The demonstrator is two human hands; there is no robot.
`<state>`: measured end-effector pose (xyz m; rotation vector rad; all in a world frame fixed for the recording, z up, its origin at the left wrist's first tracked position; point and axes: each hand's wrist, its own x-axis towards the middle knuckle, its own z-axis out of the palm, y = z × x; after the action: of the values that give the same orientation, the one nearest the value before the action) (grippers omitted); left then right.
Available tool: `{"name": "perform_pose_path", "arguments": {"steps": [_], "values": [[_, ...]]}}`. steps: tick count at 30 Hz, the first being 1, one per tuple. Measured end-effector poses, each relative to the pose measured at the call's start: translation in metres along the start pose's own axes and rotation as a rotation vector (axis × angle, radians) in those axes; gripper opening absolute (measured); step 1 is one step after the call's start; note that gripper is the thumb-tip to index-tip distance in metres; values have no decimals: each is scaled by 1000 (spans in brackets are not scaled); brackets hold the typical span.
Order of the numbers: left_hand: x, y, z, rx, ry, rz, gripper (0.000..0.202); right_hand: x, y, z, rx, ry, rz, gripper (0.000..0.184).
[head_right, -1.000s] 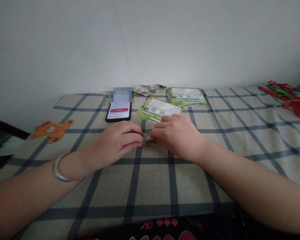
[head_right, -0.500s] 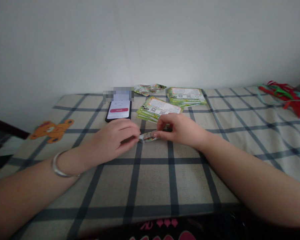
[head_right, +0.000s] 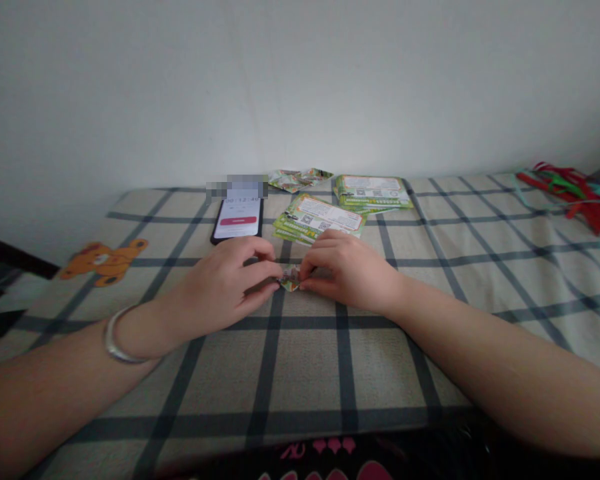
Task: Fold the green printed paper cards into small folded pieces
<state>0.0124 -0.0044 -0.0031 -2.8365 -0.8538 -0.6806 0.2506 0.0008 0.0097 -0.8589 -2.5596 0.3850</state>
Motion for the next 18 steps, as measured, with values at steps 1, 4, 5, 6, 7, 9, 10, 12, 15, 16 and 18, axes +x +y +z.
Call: {"name": "perform_pose_path", "arguments": {"steps": [1,4,5,6,7,9,10,12,15,16,18], "values": [[0,0,0,23,-5,10,11,0,-1,1,-21,4,-2,9],[1,0,-1,43,-33,6,12,-1,-2,2,-41,25,-15,8],[2,-1,-1,41,-36,-7,12,-1,-2,3,-37,36,-17,8],[2,-1,-2,39,-33,-23,12,-1,-2,3,-35,50,-12,7],[2,-2,-2,34,-27,-42,12,-1,-2,3,-33,63,-2,7],[3,-3,-3,12,-18,-88,11,-1,-1,4,-36,80,38,8],[3,-4,-3,-4,-20,-112,11,-1,-1,4,-36,83,66,8],[3,-5,-3,-42,-38,-158,12,0,0,5,-25,83,130,10],[3,-6,-1,-85,-53,-203,15,2,0,7,36,71,213,9],[3,-6,0,-99,-55,-213,16,3,0,8,59,66,232,10],[3,-6,1,-127,-59,-225,16,3,1,10,94,60,255,13]]}}
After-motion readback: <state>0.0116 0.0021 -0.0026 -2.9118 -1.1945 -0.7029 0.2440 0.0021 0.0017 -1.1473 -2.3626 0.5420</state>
